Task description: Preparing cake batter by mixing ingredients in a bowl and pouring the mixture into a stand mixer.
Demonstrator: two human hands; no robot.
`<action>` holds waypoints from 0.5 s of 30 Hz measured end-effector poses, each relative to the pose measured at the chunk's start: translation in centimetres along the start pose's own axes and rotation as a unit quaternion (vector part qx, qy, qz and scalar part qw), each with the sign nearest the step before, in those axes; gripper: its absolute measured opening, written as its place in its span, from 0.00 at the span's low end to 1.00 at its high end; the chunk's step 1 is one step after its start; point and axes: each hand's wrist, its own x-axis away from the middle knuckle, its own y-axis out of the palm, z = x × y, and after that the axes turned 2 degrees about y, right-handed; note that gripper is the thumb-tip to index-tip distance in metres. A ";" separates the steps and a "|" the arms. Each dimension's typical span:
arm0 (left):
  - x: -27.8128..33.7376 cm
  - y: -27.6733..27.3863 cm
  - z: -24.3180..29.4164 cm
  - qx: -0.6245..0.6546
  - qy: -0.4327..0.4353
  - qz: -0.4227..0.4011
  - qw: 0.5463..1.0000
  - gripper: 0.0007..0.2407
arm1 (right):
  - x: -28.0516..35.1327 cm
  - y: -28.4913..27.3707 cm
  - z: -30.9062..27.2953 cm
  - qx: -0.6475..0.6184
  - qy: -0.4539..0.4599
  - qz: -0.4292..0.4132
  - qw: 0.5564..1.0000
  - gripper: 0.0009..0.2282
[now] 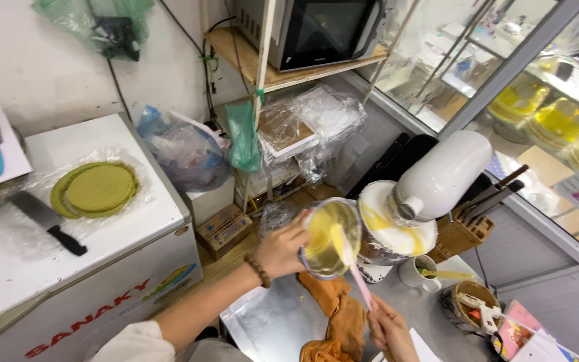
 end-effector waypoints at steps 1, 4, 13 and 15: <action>0.2 -0.2 -0.1 -0.005 -0.041 -0.001 0.999 0.20 | 0.3 0.1 -1.4 0.034 -0.011 0.054 0.998 0.19; 1.5 0.0 -0.4 0.013 -0.120 -0.021 0.992 0.21 | 1.2 0.7 -5.0 0.148 -0.072 0.147 0.975 0.18; 2.7 -3.0 1.4 0.064 -0.238 -0.074 0.966 0.24 | 0.8 2.8 -4.4 0.674 -0.257 0.358 0.593 0.19; 3.0 -3.2 1.5 0.068 -0.236 -0.063 0.967 0.24 | 0.9 2.5 -2.6 0.692 -0.250 0.364 0.571 0.20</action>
